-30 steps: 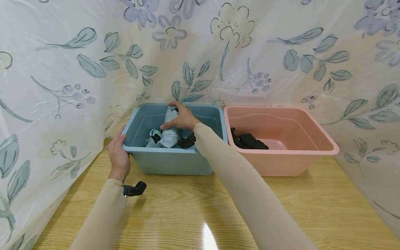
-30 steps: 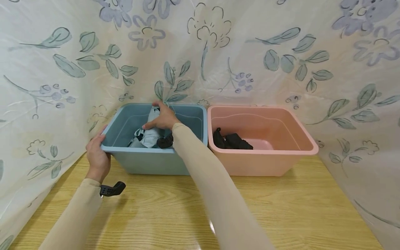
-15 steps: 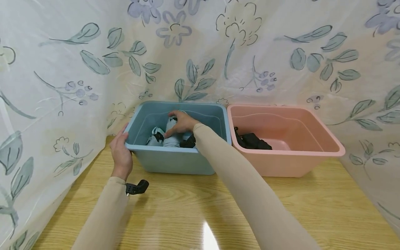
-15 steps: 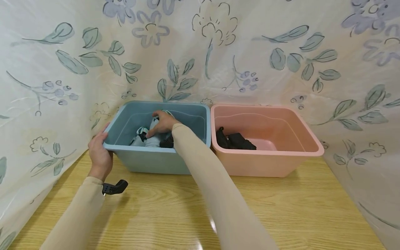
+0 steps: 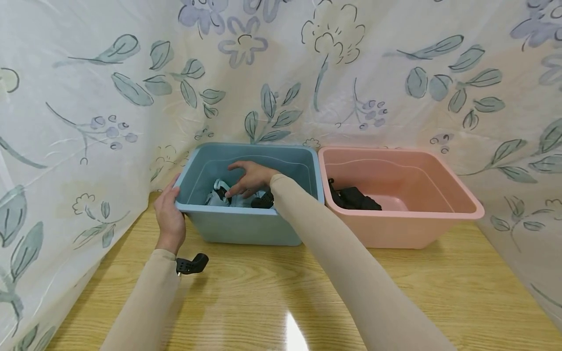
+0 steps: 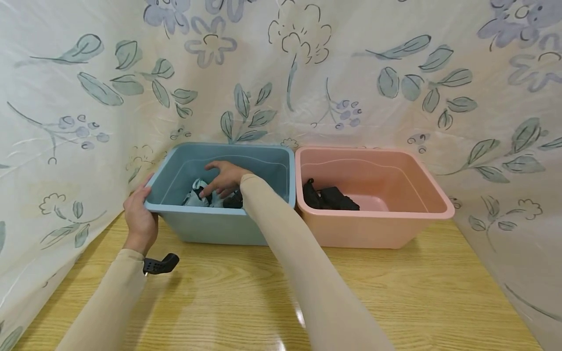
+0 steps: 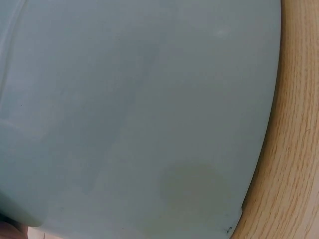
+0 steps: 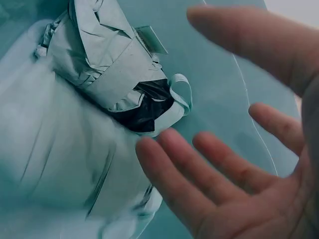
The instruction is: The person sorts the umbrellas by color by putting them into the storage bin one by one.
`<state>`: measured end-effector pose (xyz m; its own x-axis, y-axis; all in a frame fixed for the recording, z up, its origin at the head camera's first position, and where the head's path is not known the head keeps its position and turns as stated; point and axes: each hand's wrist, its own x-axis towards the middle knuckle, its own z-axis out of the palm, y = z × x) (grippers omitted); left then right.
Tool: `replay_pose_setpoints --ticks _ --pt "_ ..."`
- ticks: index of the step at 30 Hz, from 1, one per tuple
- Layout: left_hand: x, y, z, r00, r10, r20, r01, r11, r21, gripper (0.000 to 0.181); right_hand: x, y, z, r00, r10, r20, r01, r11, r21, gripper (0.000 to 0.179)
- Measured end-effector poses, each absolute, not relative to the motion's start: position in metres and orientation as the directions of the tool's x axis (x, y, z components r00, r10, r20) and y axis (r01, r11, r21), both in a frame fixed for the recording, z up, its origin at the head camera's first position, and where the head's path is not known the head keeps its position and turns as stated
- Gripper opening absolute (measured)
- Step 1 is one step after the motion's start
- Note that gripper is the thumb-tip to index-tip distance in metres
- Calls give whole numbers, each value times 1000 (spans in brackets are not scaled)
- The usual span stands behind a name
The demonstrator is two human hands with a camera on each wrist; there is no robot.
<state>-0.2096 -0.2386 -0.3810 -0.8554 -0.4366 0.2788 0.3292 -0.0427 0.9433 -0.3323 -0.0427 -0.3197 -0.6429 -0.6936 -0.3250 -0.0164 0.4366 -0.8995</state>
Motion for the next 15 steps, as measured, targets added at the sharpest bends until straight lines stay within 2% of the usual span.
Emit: replay_pose_setpoints --ticks 9,15 --pt "-210 -236 -380 -855 -439 277 326 -38 945 47 -332 -38 -314 -681 -666 -304 -29 439 -898 85" --pt "-208 -239 -380 -853 -452 263 306 -23 952 47 -327 -33 -296 -693 -681 -235 -76 394 -916 84"
